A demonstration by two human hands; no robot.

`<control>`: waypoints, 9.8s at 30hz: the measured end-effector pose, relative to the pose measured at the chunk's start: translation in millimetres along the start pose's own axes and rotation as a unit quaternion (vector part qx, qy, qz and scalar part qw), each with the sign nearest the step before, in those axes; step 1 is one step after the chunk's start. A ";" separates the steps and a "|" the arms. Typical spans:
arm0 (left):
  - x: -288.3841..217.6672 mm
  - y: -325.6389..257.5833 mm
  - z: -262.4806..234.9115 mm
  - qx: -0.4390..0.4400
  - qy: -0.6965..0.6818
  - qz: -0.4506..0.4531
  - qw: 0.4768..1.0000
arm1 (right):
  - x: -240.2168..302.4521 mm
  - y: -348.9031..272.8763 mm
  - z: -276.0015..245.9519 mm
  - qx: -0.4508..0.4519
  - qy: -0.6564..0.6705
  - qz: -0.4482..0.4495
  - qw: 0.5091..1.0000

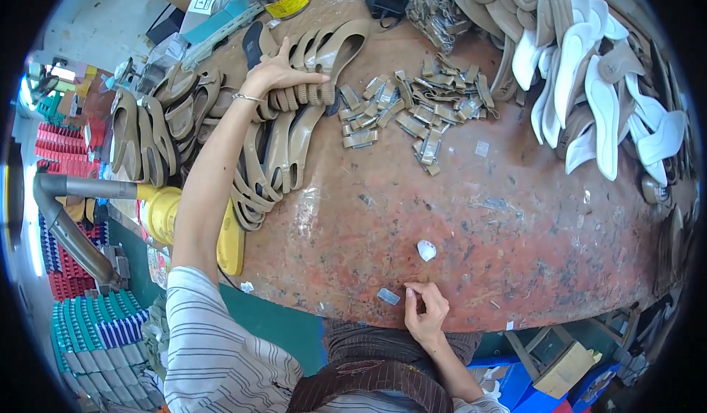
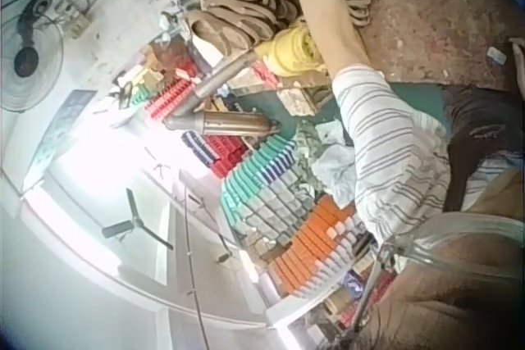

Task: Applying glue and attaching decorative buckles to beige flat shoes at a workshop bench.

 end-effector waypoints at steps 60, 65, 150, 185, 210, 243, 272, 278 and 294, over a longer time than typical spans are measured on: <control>-103.9 -402.6 188.1 -0.061 -0.703 0.003 0.709 | 5.7 38.2 -24.7 0.075 -0.039 -0.070 0.994; -125.3 -363.5 247.0 0.001 -0.963 -0.120 0.242 | 20.9 32.1 -19.1 0.131 -0.091 -0.102 0.982; -131.7 -353.8 253.8 -0.071 -0.968 -0.098 0.220 | -6.5 91.4 -12.1 0.055 -0.076 -0.073 0.993; -135.7 -348.8 256.8 -0.042 -0.966 -0.140 0.214 | 1.8 34.4 34.8 0.223 0.214 0.291 0.906; -102.7 -365.8 204.0 0.049 -0.947 -0.211 0.237 | -4.0 -7.3 -8.5 0.016 0.193 0.211 0.958; 290.4 -116.1 -60.6 -0.203 0.274 -0.209 0.916 | -34.8 27.9 -22.9 -0.070 -0.024 0.073 0.995; 44.6 -328.7 83.6 -0.308 -0.147 0.033 0.939 | 0.8 53.1 -6.4 -0.013 -0.117 -0.046 0.992; 25.9 -365.8 77.0 -0.369 -0.357 -0.011 0.858 | 0.0 63.6 -4.0 -0.045 -0.126 -0.039 0.990; -115.2 -390.0 194.8 0.089 -0.777 -0.040 0.622 | 12.6 26.3 -38.7 0.096 -0.081 -0.047 0.991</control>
Point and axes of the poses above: each hand's wrist, its own y-axis towards the middle knuckle, its own z-axis out of the palm, x = y × z, the point moved 6 cm from there along y, towards the middle knuckle, and after that the axes turned 6 degrees about z, right-handed, at the moved point
